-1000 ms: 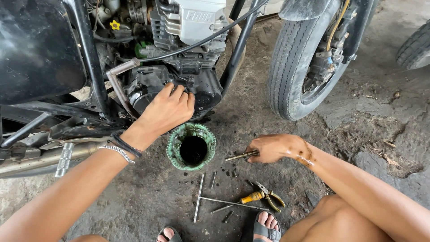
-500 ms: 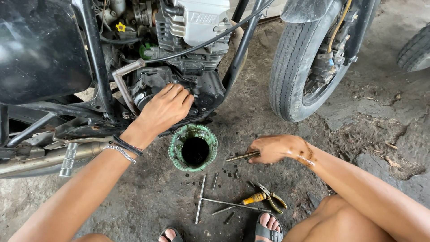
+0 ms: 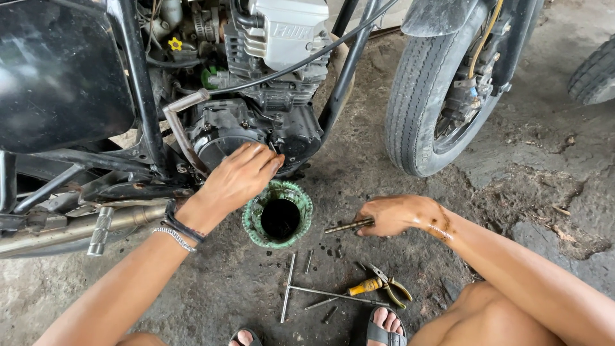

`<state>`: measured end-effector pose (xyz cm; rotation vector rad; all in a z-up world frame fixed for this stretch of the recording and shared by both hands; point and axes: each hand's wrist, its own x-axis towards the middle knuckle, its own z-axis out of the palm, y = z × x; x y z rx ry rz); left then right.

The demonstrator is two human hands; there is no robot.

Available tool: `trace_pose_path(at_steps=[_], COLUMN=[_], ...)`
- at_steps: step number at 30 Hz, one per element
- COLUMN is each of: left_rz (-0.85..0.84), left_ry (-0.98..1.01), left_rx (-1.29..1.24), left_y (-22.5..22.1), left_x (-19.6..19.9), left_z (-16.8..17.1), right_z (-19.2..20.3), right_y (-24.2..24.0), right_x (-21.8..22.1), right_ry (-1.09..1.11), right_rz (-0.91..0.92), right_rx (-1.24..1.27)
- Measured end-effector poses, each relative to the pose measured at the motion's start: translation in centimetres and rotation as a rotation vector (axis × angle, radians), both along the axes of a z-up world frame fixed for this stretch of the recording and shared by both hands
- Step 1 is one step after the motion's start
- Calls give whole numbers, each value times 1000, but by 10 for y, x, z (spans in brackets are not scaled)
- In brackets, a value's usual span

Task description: The person works on a motorcycle engine, handling various metal bolts and engine components by hand and using a T-handle wrench to tighten or loosen parts.

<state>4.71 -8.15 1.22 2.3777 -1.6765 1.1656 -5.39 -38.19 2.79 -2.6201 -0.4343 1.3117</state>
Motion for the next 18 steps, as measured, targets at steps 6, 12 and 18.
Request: trace_pose_path(at_steps=[6,12,18], left_rz=[-108,-194,-220], left_ry=[-15,132,209], left_rx=[-64,-200,-270], left_y=[11,9,6], left_x=[8,8,10], left_z=[-20,-11,-18], right_z=[-3,-1,-9], right_y=[-1,0,-3], right_x=[2,4,6], right_ry=[-21,-15,-44], right_rz=[-2,-42,-26], right_rx=[-33,-24,-11])
